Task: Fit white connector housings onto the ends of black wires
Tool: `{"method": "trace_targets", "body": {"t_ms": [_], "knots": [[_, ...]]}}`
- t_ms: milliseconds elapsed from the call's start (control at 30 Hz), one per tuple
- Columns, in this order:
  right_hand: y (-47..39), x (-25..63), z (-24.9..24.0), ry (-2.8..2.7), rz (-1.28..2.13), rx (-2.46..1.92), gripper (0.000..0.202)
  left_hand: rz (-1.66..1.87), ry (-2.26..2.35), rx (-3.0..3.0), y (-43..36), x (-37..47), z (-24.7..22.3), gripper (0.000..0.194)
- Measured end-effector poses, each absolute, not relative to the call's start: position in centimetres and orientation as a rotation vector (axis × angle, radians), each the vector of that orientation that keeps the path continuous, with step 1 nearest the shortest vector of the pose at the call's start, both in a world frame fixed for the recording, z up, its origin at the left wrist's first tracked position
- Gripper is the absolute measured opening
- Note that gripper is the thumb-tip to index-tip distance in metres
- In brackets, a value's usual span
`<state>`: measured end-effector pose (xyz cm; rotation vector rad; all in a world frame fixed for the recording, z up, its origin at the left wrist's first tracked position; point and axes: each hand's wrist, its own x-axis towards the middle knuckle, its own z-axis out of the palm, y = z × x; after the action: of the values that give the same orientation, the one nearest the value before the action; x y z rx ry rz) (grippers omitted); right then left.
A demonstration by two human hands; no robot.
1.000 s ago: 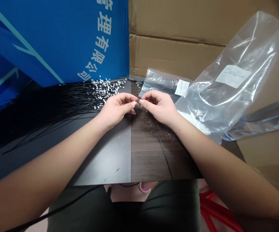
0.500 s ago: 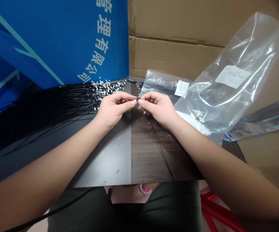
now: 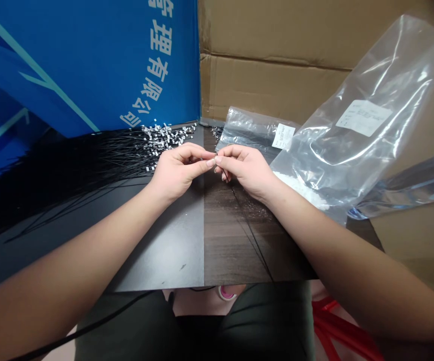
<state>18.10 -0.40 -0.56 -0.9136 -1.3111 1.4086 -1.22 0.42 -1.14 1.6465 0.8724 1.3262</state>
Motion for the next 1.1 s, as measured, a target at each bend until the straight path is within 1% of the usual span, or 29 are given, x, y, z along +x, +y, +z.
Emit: {"method": "trace_targets", "body": {"t_ms": [200,400,600,867,1000,1100], "knots": [[-0.35,18.16,-0.43,-1.31,1.393,-0.938,0.028,1.249,0.912,1.569,0.41,-1.26,-1.11,0.039],[-0.07,18.5,-0.55,-1.417,1.265,-0.996,0.027,1.157,1.009,1.646,0.52,-1.5,-0.84,0.04],[0.0,18.62,-0.93,-1.577,1.135,-1.041,0.017,1.097,1.097,1.826,0.35,-1.51,-0.35,0.032],[-0.07,18.64,-0.96,-1.616,1.081,-1.068,0.016,1.065,1.17,1.929,0.36,-1.52,-0.65,0.028],[-0.03,18.59,-1.08,-1.559,1.129,-1.059,0.015,1.045,1.142,1.852,0.34,-1.28,-0.53,0.025],[-0.05,18.51,-1.06,-1.454,1.213,-1.031,0.016,1.091,1.093,1.651,0.43,-1.02,-0.49,0.025]]}}
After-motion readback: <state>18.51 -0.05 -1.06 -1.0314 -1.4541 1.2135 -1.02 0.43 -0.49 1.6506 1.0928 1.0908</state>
